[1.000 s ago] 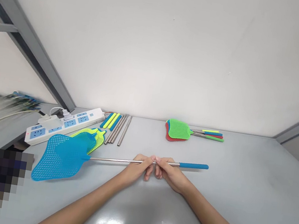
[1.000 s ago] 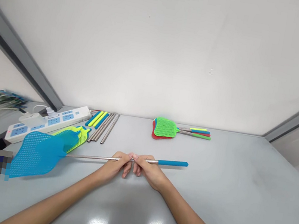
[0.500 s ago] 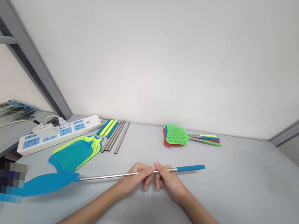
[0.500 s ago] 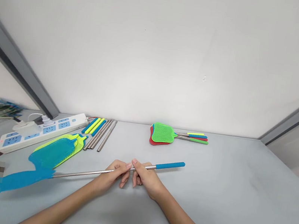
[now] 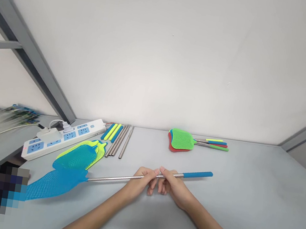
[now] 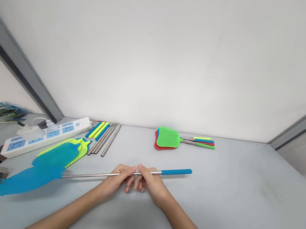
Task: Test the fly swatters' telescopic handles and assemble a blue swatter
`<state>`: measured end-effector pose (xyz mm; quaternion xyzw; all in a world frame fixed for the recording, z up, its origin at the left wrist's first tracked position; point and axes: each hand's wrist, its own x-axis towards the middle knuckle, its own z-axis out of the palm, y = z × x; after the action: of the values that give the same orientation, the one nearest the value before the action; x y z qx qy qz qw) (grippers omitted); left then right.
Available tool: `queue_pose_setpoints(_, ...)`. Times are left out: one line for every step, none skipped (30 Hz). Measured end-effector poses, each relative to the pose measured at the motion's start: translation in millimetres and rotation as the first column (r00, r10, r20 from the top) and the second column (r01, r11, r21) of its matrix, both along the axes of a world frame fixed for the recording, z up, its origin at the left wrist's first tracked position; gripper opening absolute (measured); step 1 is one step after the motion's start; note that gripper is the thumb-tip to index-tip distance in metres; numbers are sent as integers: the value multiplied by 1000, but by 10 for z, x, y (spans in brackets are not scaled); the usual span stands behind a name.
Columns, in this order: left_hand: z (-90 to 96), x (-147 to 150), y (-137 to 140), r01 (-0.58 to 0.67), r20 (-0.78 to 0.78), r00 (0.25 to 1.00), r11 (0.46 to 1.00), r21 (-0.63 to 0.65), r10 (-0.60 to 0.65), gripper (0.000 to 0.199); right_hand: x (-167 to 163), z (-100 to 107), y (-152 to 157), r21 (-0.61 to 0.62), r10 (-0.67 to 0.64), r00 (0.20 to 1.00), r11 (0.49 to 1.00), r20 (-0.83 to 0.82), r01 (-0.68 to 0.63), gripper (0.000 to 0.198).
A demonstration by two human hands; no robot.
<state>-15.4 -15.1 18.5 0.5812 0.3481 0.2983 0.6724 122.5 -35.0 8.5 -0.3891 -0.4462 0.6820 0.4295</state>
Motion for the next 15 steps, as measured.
queue_pose_setpoints(1, 4, -4, -6, 11, 1000, 1000, -2, 6, 50, 2, -3, 2, -9, 5, 1000, 1000, -27, -5, 51)
queue_pose_setpoints(1, 8, -7, -9, 24, 1000, 1000, -5, 9, 49, 3, -4, 3, -18, 9, 999, 1000, -52, -10, 49)
queue_pose_setpoints(2, 12, -10, -7, 37, 999, 1000, -7, 8, 49, 5, -2, 4, -24, 10, 997, 1000, -70, -12, 47)
queue_pose_setpoints(2, 16, -12, -5, 49, 999, 1000, -7, 5, 49, 6, 2, 5, -28, 9, 996, 1000, -84, -12, 45)
queue_pose_setpoints(3, 18, -14, -4, 62, 998, 1000, -6, 4, 48, 6, 8, 6, -29, 8, 996, 1000, -94, -10, 42)
queue_pose_setpoints(2, 20, -13, -3, 75, 997, 1000, -4, 4, 48, 7, 14, 6, -26, 8, 995, 1000, -102, -10, 40)
queue_pose_setpoints(1, 20, -12, -1, 87, 996, 1000, -5, 2, 48, 7, 21, 6, -23, 9, 994, 1000, -111, -11, 38)
queue_pose_setpoints(-1, 18, -8, 4, 98, 995, 1000, -11, -3, 47, 8, 28, 6, -18, 14, 993, 1000, -119, -16, 37)
queue_pose_setpoints(-3, 16, -3, 15, 108, 994, 1000, -25, -12, 47, 9, 35, 5, -12, 23, 992, 1000, -126, -24, 36)
queue_pose_setpoints(-7, 14, 4, 31, 118, 993, 998, -46, -26, 46, 9, 42, 5, -9, 33, 991, 999, -130, -34, 35)
queue_pose_setpoints(-10, 12, 11, 50, 125, 991, 996, -69, -41, 45, 10, 51, 4, -9, 43, 990, 999, -133, -44, 35)
queue_pose_setpoints(-12, 11, 18, 68, 132, 990, 994, -89, -56, 44, 11, 59, 4, -9, 56, 989, 998, -137, -58, 35)
queue_pose_setpoints(-14, 12, 25, 83, 139, 988, 991, -103, -68, 43, 11, 68, 3, -9, 72, 987, 997, -145, -74, 35)
queue_pose_setpoints(-15, 14, 30, 93, 147, 986, 989, -112, -76, 42, 12, 77, 3, -10, 89, 984, 996, -157, -92, 36)
queue_pose_setpoints(-15, 17, 33, 99, 152, 985, 988, -115, -81, 41, 12, 84, 3, -13, 103, 980, 994, -173, -107, 36)
